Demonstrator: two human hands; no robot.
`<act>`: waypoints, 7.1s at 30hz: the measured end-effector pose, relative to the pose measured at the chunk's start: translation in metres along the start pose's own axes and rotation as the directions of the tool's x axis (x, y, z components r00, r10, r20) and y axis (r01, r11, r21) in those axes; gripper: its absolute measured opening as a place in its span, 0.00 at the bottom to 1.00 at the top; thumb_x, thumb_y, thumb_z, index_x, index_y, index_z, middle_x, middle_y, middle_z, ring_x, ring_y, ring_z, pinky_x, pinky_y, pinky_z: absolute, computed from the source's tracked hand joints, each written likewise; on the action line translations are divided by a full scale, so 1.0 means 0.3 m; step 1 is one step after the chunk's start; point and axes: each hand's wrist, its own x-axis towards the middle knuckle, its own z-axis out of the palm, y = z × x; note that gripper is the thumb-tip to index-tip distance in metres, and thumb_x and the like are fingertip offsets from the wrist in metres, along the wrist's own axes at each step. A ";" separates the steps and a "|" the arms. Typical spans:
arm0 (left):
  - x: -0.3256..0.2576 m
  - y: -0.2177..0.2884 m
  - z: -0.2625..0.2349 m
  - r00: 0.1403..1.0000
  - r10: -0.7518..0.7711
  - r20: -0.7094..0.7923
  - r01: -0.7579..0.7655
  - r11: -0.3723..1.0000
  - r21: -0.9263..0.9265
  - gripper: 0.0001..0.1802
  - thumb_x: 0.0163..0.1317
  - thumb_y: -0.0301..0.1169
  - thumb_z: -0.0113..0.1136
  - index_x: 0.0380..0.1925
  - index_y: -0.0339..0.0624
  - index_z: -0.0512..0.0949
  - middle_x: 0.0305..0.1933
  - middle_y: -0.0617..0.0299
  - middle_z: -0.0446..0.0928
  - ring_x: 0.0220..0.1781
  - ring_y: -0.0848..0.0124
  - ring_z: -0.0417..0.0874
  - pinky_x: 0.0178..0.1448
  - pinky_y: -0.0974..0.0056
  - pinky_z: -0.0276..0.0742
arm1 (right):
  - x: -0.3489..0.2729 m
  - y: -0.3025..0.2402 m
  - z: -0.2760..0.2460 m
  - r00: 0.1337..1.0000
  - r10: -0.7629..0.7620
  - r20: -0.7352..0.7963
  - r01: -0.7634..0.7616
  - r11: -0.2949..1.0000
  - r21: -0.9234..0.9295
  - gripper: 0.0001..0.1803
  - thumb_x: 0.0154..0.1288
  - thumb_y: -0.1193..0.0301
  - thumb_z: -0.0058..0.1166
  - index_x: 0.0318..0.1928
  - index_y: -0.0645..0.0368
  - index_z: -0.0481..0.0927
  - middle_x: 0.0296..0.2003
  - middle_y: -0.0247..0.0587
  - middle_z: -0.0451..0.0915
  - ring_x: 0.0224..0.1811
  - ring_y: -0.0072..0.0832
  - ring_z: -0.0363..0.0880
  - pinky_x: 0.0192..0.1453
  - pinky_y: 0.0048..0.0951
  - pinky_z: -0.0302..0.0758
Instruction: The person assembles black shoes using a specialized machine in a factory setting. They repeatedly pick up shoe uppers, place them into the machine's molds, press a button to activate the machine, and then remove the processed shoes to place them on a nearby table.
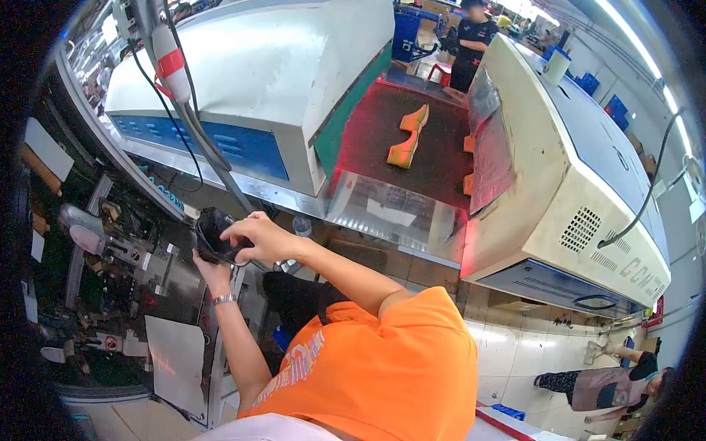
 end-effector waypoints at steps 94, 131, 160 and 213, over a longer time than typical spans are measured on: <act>-0.266 0.175 -0.057 0.897 0.060 0.438 -0.023 0.996 -0.089 0.44 0.56 0.67 0.26 0.58 0.43 0.63 0.57 0.56 0.68 0.55 0.62 0.71 0.60 0.61 0.66 | -0.032 -0.093 0.083 0.782 0.454 -0.427 0.136 0.544 0.828 0.10 0.62 0.71 0.46 0.40 0.65 0.74 0.38 0.46 0.77 0.38 0.27 0.74 0.48 0.27 0.69; -0.166 0.222 -0.165 0.911 0.247 0.330 -0.159 0.949 -0.273 0.48 0.48 0.73 0.31 0.58 0.48 0.64 0.59 0.56 0.66 0.56 0.56 0.69 0.61 0.54 0.64 | -0.112 -0.104 0.296 0.889 0.217 -0.403 -0.043 0.916 0.399 0.11 0.60 0.83 0.43 0.43 0.66 0.73 0.38 0.42 0.78 0.41 0.25 0.75 0.49 0.26 0.70; -0.132 0.079 -0.160 0.999 -0.021 0.031 0.011 0.957 0.291 0.43 0.56 0.61 0.19 0.59 0.41 0.61 0.59 0.50 0.64 0.60 0.54 0.66 0.62 0.54 0.64 | -0.090 -0.109 0.164 0.968 -0.208 0.138 0.219 0.973 -0.068 0.15 0.60 0.64 0.49 0.45 0.58 0.75 0.40 0.35 0.77 0.47 0.31 0.74 0.66 0.58 0.34; -0.449 0.397 -0.118 0.739 0.663 0.115 -0.673 0.733 0.099 0.37 0.59 0.58 0.42 0.58 0.41 0.61 0.58 0.58 0.65 0.57 0.64 0.67 0.60 0.59 0.63 | 0.367 -0.311 0.374 0.856 0.275 0.437 -0.515 0.509 0.689 0.22 0.63 0.63 0.50 0.53 0.63 0.68 0.39 0.37 0.78 0.39 0.20 0.77 0.40 0.21 0.75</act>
